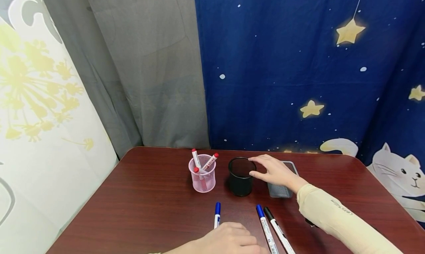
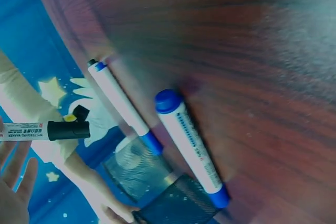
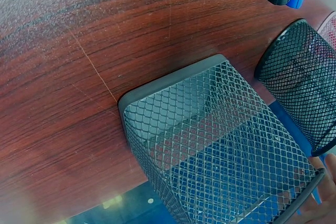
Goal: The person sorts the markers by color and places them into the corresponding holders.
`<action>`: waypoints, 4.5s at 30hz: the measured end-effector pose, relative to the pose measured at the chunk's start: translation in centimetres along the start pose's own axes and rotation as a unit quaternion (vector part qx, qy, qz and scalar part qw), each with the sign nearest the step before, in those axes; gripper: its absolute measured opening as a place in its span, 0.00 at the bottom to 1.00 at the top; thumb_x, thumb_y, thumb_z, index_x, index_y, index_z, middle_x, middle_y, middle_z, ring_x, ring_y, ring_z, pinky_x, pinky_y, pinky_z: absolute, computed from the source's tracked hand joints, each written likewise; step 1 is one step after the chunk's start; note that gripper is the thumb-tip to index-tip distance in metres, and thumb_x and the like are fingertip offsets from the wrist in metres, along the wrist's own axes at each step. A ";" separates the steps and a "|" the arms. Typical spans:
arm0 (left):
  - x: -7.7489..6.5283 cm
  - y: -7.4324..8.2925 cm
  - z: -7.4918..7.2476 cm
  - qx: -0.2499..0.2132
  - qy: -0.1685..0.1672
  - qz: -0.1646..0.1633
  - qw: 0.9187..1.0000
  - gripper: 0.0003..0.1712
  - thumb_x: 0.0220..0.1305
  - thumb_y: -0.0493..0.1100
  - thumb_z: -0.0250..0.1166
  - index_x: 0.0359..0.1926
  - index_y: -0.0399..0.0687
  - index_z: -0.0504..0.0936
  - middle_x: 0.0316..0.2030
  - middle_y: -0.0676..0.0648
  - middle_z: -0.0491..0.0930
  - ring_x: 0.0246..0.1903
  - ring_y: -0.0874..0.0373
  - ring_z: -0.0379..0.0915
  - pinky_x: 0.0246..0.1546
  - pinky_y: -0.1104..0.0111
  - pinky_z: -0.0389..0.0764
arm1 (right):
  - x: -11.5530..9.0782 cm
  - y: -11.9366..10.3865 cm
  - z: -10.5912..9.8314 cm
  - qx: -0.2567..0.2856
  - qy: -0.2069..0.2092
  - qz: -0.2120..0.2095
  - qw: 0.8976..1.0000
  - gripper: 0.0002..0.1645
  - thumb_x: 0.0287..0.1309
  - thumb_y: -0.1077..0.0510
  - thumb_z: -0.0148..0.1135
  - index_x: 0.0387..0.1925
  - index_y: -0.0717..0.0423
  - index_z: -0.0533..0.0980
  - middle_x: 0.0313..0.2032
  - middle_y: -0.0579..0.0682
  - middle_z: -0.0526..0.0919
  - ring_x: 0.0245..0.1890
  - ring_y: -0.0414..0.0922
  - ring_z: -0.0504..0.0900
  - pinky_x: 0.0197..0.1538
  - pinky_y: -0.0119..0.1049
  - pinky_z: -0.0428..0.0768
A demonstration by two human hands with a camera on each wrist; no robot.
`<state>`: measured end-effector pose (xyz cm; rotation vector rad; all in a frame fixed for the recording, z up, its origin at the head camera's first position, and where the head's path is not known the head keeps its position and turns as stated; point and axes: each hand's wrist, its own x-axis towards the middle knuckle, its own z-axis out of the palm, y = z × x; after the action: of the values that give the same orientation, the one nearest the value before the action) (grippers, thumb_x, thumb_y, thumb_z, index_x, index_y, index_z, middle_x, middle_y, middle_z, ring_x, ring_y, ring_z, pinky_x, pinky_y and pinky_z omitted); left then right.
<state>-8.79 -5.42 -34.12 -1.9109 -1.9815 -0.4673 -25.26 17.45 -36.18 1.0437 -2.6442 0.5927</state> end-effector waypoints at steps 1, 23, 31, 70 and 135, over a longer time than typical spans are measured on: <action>0.1 0.1 -0.1 -0.013 0.007 -0.005 1.000 0.13 0.59 0.46 0.57 0.45 0.50 0.75 0.31 0.59 0.73 0.36 0.73 0.66 0.43 0.85 0.60 | 0.0 0.0 0.0 0.000 0.000 0.000 1.000 0.31 0.53 0.38 0.53 0.54 0.51 0.71 0.50 0.47 0.73 0.53 0.44 0.67 0.51 0.46 0.66; 0.9 0.3 -2.6 -0.209 0.054 -0.160 0.963 0.16 0.55 0.38 0.61 0.47 0.44 0.75 0.38 0.53 0.79 0.40 0.75 0.69 0.42 0.80 0.67 | -0.1 0.0 0.0 -0.001 -0.001 0.005 1.000 0.32 0.53 0.37 0.53 0.54 0.50 0.70 0.50 0.47 0.73 0.53 0.44 0.67 0.51 0.46 0.66; 1.1 -0.6 -2.6 -0.188 0.142 -0.115 0.965 0.15 0.53 0.37 0.64 0.43 0.43 0.73 0.33 0.52 0.78 0.38 0.75 0.70 0.39 0.79 0.70 | 0.0 0.2 0.1 -0.002 0.003 -0.004 1.000 0.32 0.53 0.37 0.52 0.53 0.50 0.71 0.50 0.46 0.73 0.53 0.44 0.67 0.51 0.45 0.66; 2.3 -5.2 -8.3 -0.153 0.223 -0.290 0.918 0.12 0.50 0.29 0.63 0.38 0.35 0.75 0.31 0.44 0.79 0.31 0.58 0.76 0.35 0.62 0.75 | 0.2 0.2 0.0 -0.003 -0.009 -0.004 1.000 0.33 0.53 0.36 0.51 0.54 0.52 0.70 0.50 0.46 0.73 0.52 0.44 0.67 0.52 0.45 0.65; 3.5 -15.6 -3.8 -0.129 0.246 -0.411 0.869 0.12 0.55 0.40 0.62 0.41 0.44 0.75 0.30 0.49 0.79 0.28 0.63 0.77 0.31 0.70 0.75 | -0.1 -0.2 -0.1 -0.008 -0.008 -0.010 1.000 0.31 0.53 0.38 0.52 0.53 0.52 0.71 0.50 0.46 0.74 0.52 0.43 0.68 0.52 0.43 0.65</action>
<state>-24.39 -4.63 -29.08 -0.7971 -2.3309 -1.3378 -25.03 17.38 -36.01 1.0737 -2.6433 0.5601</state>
